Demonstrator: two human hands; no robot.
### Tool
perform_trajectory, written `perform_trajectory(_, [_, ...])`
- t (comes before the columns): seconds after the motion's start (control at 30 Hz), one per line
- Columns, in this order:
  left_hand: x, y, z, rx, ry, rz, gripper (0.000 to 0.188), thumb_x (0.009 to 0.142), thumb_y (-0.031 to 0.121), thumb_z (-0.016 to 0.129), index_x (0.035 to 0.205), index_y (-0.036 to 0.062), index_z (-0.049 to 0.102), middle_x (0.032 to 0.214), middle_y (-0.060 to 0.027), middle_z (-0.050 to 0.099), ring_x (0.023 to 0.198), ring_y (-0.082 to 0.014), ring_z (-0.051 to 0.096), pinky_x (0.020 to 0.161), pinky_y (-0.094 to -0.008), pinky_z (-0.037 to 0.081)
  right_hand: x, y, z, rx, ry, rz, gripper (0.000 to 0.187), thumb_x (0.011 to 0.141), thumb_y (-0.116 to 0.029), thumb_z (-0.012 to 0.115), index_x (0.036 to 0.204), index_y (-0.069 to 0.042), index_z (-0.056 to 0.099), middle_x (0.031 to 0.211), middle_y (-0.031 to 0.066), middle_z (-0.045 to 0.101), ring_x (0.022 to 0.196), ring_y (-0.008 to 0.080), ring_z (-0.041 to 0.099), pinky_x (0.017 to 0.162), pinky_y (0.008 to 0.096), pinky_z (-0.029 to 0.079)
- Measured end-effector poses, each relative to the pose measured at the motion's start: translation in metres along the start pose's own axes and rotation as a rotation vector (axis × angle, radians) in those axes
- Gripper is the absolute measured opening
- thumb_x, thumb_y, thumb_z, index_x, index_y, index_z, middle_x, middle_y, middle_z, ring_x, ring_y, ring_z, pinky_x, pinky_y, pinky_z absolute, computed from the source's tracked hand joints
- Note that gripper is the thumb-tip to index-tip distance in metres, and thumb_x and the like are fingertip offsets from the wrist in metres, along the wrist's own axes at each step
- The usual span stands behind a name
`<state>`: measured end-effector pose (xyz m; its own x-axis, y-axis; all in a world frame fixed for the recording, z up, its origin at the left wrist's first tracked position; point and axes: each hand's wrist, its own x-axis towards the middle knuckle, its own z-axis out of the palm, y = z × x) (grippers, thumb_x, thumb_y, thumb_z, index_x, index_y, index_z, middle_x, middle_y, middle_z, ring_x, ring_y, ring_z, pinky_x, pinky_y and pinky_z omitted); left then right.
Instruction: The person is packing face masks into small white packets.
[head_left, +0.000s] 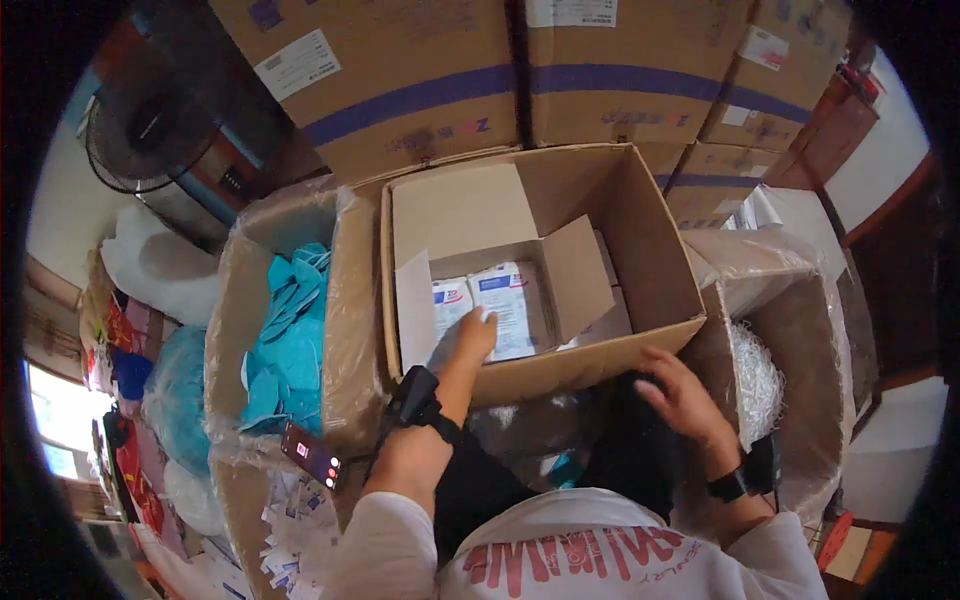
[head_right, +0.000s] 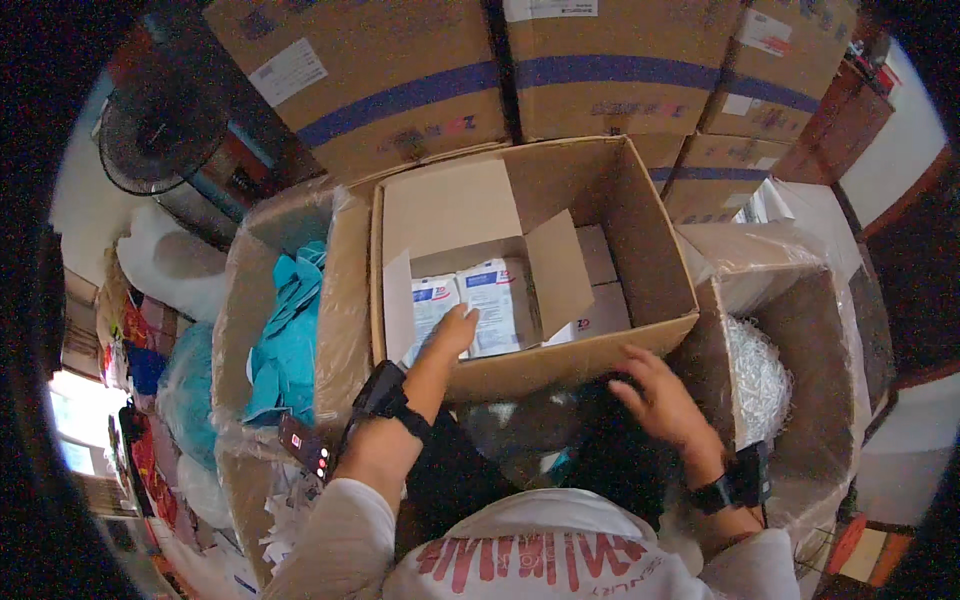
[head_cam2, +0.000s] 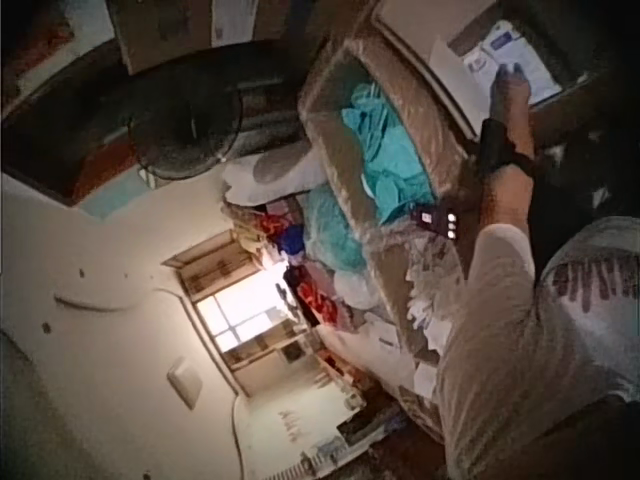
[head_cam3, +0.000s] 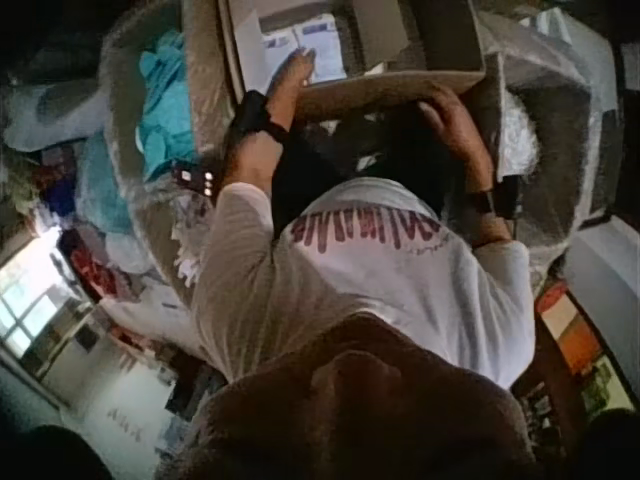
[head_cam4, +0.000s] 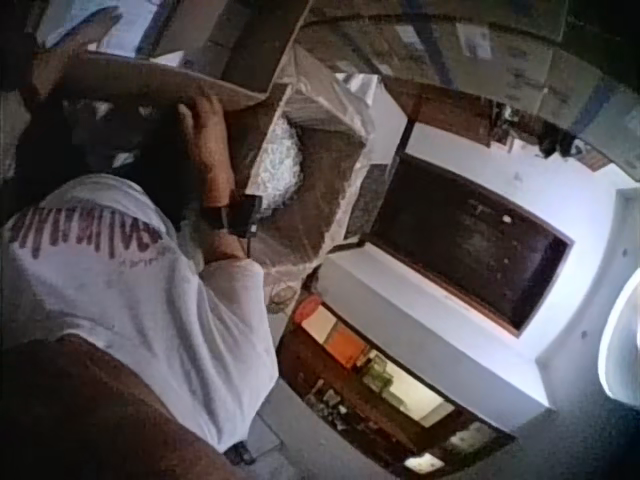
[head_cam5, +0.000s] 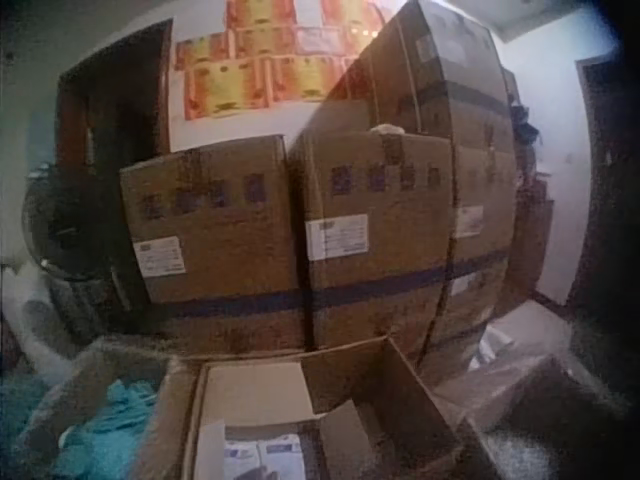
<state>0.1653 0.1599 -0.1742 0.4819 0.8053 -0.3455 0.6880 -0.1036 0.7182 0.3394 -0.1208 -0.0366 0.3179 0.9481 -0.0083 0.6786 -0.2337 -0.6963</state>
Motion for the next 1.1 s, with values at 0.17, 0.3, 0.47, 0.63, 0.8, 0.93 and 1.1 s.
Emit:
perform_trajectory(0.17, [0.050,-0.050,0.037,-0.058,-0.007,-0.274,0.050,0.080,0.033,0.055,0.112,-0.0048,0.049,0.105,-0.0223,0.056,0.099,-0.0307,0.054,0.082,-0.0364,0.041,-0.008,0.000,0.001,0.055,-0.060,0.017,0.025,0.082,-0.018,0.056,0.101,-0.002,0.056,0.118,0.0174,0.047,0.109,0.0323,0.047,0.091,0.0357,0.039])
perform_trajectory(0.3, [0.022,0.009,0.013,0.104,0.049,-0.305,0.047,0.074,0.032,0.060,0.102,-0.0050,0.053,0.101,-0.0247,0.057,0.097,-0.0354,0.054,0.082,-0.0398,0.042,-0.017,0.006,-0.003,0.099,-0.075,0.122,0.023,0.082,-0.018,0.056,0.099,-0.002,0.057,0.117,0.0164,0.049,0.108,0.0315,0.048,0.091,0.0354,0.039])
perform_trajectory(0.47, [0.025,-0.007,0.023,-0.125,0.267,-0.122,0.032,0.075,0.023,0.062,0.093,-0.0020,0.052,0.085,-0.0186,0.060,0.080,-0.0272,0.058,0.071,-0.0359,0.044,-0.017,0.007,-0.007,0.115,-0.066,0.124,0.021,0.082,-0.017,0.056,0.097,-0.002,0.057,0.112,0.0154,0.052,0.104,0.0314,0.050,0.088,0.0350,0.041])
perform_trajectory(0.63, [0.003,0.035,-0.009,-0.324,0.220,0.111,0.025,0.077,0.014,0.059,0.092,-0.0010,0.047,0.082,-0.0142,0.058,0.073,-0.0249,0.055,0.068,-0.0334,0.043,-0.016,0.006,-0.006,0.187,-0.028,0.092,0.020,0.081,-0.014,0.057,0.097,-0.002,0.057,0.110,0.0155,0.053,0.102,0.0306,0.052,0.086,0.0342,0.042])
perform_trajectory(0.8, [-0.076,0.093,-0.082,-0.220,-0.018,0.503,0.026,0.078,0.015,0.056,0.101,0.0049,0.048,0.089,-0.0161,0.058,0.081,-0.0275,0.058,0.071,-0.0346,0.044,0.011,-0.014,-0.008,0.237,0.253,-0.037,0.039,0.078,-0.013,0.061,0.114,-0.003,0.048,0.113,0.0160,0.051,0.107,0.0283,0.049,0.087,0.0333,0.040])
perform_trajectory(0.93, [-0.146,0.121,-0.117,0.111,-0.245,0.612,0.029,0.079,0.017,0.053,0.107,0.0110,0.048,0.092,-0.0167,0.059,0.086,-0.0314,0.058,0.073,-0.0367,0.045,0.045,-0.090,-0.029,0.205,0.228,-0.302,0.044,0.077,-0.015,0.063,0.115,-0.002,0.044,0.105,0.0151,0.052,0.098,0.0285,0.052,0.079,0.0347,0.043])
perform_trajectory(1.1, [-0.191,0.125,-0.132,0.242,-0.330,0.655,0.025,0.082,0.026,0.051,0.100,0.0096,0.052,0.086,-0.0149,0.059,0.080,-0.0335,0.057,0.066,-0.0401,0.043,0.041,-0.119,-0.011,0.202,-0.025,-0.371,0.020,0.078,-0.014,0.061,0.086,-0.002,0.048,0.077,0.0160,0.053,0.068,0.0342,0.056,0.059,0.0383,0.044])
